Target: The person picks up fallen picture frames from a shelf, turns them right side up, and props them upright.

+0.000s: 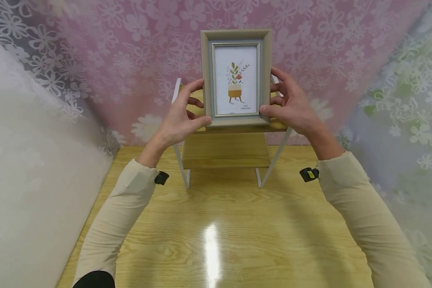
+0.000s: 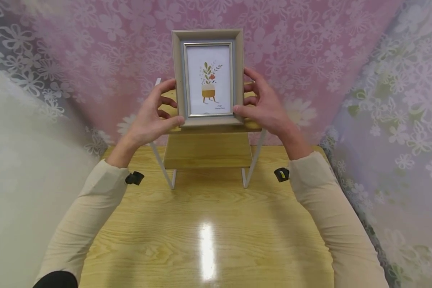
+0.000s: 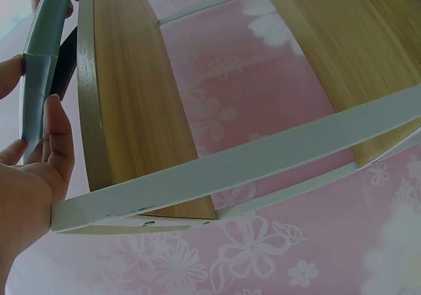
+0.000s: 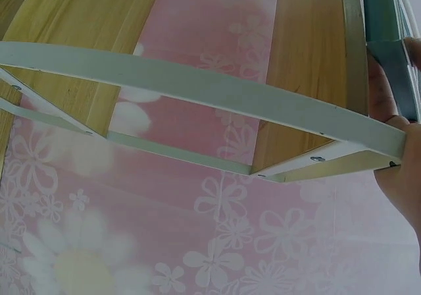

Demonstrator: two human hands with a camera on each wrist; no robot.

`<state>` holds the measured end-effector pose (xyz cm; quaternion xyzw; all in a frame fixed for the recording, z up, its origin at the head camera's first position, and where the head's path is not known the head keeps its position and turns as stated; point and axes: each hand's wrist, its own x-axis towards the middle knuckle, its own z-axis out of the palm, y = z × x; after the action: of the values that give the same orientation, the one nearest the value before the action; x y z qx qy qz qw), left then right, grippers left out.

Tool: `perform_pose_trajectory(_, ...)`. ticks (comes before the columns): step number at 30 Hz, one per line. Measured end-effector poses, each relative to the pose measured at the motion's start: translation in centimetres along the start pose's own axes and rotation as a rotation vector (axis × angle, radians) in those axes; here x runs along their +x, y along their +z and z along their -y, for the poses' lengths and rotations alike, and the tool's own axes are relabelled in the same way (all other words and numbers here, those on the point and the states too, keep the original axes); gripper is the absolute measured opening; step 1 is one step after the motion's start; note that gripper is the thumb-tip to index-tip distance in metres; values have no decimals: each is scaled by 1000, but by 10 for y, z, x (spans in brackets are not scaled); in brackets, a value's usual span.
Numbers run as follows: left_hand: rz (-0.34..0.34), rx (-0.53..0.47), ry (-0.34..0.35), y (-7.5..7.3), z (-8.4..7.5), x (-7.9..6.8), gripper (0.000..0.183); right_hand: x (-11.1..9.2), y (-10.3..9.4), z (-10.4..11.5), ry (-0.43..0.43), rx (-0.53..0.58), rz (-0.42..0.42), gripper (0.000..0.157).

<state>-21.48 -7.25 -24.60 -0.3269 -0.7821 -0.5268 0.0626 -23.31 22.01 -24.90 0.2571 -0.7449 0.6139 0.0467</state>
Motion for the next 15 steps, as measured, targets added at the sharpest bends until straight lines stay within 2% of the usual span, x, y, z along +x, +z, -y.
perform_pose_trajectory(5,1,-3,14,-1,0,0,77,-1,2,6,4,-36,17,84)
perform_pose_trajectory(15,4,12,35,1,-9,0,78,2,-2,-1,4,-33,39,81)
